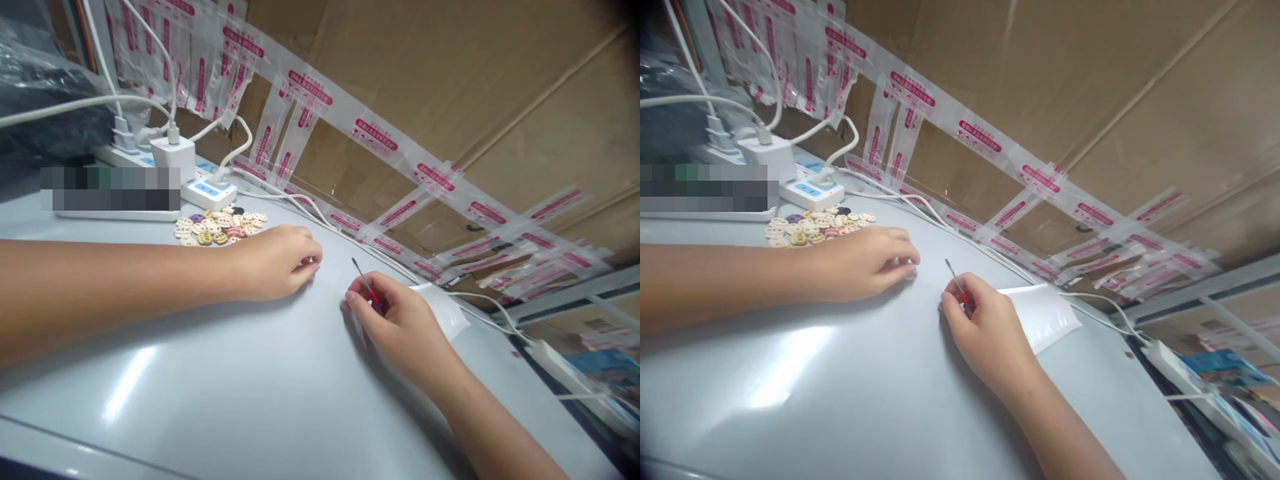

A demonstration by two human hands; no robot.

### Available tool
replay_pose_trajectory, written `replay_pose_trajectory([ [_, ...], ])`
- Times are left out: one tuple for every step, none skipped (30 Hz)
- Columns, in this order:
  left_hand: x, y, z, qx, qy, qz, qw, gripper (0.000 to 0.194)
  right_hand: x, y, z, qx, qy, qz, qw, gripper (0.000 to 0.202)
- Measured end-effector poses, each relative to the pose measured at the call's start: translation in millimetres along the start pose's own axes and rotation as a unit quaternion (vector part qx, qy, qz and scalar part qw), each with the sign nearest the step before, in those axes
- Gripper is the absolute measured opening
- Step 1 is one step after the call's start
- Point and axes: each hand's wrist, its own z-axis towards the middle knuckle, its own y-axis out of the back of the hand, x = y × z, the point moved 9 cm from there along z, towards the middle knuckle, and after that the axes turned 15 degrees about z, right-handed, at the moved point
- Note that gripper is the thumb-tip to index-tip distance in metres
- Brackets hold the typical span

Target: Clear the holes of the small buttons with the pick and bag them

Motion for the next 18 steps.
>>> replay_pose_trajectory([
  [0,4.6,1,-0.001,0.0,0.004,1.0,0.023,0,2,1,-0.009,0.004,0.004,1.0,0.015],
  [1,8.3,1,0.004,0.001,0.007,1.0,0.022,0,3,2,-0.015,0.006,0.008,1.0,0.014],
  [2,11.0,1,0.017,0.003,0.005,1.0,0.02,0,3,2,-0.018,0.006,0.015,1.0,0.013],
  [2,12.5,1,0.034,0.003,0.002,0.999,0.02,-1,3,3,-0.017,0.006,0.021,1.0,0.012],
  [2,13.0,1,0.054,0.004,-0.002,0.999,0.019,-1,3,4,-0.015,0.008,0.027,0.999,0.012],
  [2,12.8,0,0.073,0.003,-0.003,0.997,0.018,-1,2,4,-0.013,0.01,0.032,0.999,0.012],
  [2,11.9,-1,0.091,0.003,-0.003,0.996,0.017,-1,2,4,-0.011,0.012,0.037,0.999,0.011],
  [2,10.6,-3,0.107,0.003,-0.003,0.994,0.017,-1,1,4,-0.008,0.012,0.043,0.999,0.011],
  [2,9.5,-4,0.116,0.004,-0.003,0.993,0.016,-2,0,4,-0.006,0.01,0.049,0.999,0.012],
  [3,9.5,-4,0.117,0.008,0.0,0.993,0.016,-3,-1,4,-0.003,0.006,0.054,0.999,0.014],
  [5,10.4,-4,0.111,0.015,0.007,0.994,0.015,-4,-1,4,-0.002,0.003,0.057,0.998,0.015],
  [8,12.0,-4,0.103,0.024,0.016,0.994,0.013,-5,-1,4,-0.002,-0.001,0.059,0.998,0.017],
  [12,13.9,-3,0.096,0.034,0.029,0.994,0.011,-5,-1,4,-0.002,-0.004,0.058,0.998,0.018],
  [16,15.9,-2,0.093,0.044,0.045,0.994,0.009,-5,-1,3,-0.003,-0.005,0.054,0.999,0.017],
  [20,17.0,-2,0.099,0.055,0.062,0.992,0.008,-5,-1,3,-0.003,-0.006,0.05,0.999,0.017],
  [24,17.4,-2,0.113,0.066,0.079,0.988,0.008,-5,-1,2,-0.003,-0.006,0.046,0.999,0.017],
  [27,17.6,-2,0.132,0.075,0.093,0.984,0.008,-5,-1,2,-0.003,-0.006,0.041,0.999,0.017],
  [29,17.7,-3,0.153,0.084,0.106,0.979,0.007,-5,-1,2,-0.001,-0.005,0.037,0.999,0.017],
])
